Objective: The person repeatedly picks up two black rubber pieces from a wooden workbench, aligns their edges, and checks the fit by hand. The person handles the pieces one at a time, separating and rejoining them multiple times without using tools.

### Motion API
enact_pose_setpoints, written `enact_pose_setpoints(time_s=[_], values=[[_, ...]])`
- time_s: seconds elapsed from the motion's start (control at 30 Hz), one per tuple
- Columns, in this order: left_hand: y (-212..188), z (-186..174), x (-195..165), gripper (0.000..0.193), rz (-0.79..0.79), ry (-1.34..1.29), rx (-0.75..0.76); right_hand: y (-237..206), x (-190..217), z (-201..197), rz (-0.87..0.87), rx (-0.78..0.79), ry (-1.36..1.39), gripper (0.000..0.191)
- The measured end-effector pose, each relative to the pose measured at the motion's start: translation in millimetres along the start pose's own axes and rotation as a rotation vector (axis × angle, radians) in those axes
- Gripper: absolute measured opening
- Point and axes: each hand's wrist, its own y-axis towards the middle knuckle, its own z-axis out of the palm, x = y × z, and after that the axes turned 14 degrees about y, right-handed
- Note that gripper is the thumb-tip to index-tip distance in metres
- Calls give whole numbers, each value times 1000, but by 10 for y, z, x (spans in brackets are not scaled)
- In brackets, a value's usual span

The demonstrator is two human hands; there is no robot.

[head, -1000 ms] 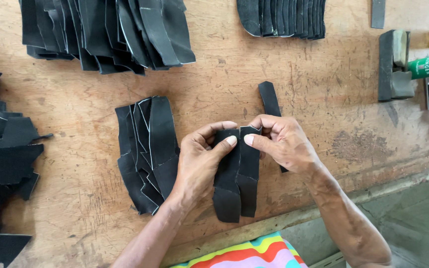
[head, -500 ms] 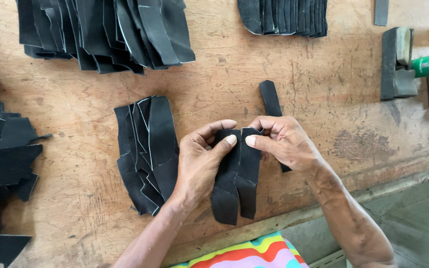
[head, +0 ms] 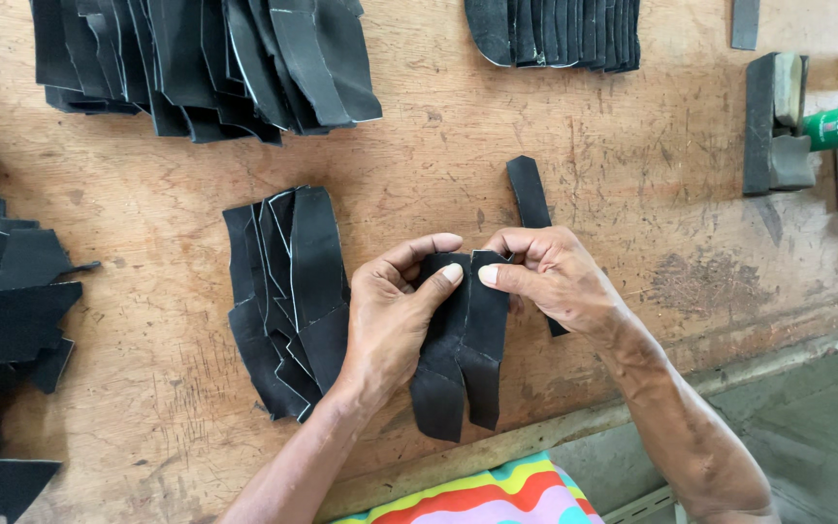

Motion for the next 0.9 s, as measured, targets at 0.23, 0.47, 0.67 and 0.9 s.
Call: enact_pose_setpoints(time_s=[0.23,0.47,0.67,0.9], values=[[-21,-1,-42,31,-11,36,-3,-4,-3,3,-45,28,-1,11],[-14,9,-33,31,-6,34,-9,1,15,6,-37,21,-10,12],[1,8,-10,32,4,40,-7,8,46,15,-7,-19,-102,14],[9,27,3,31,34,110,-21,-20,103,66,4,-64,-217,13]])
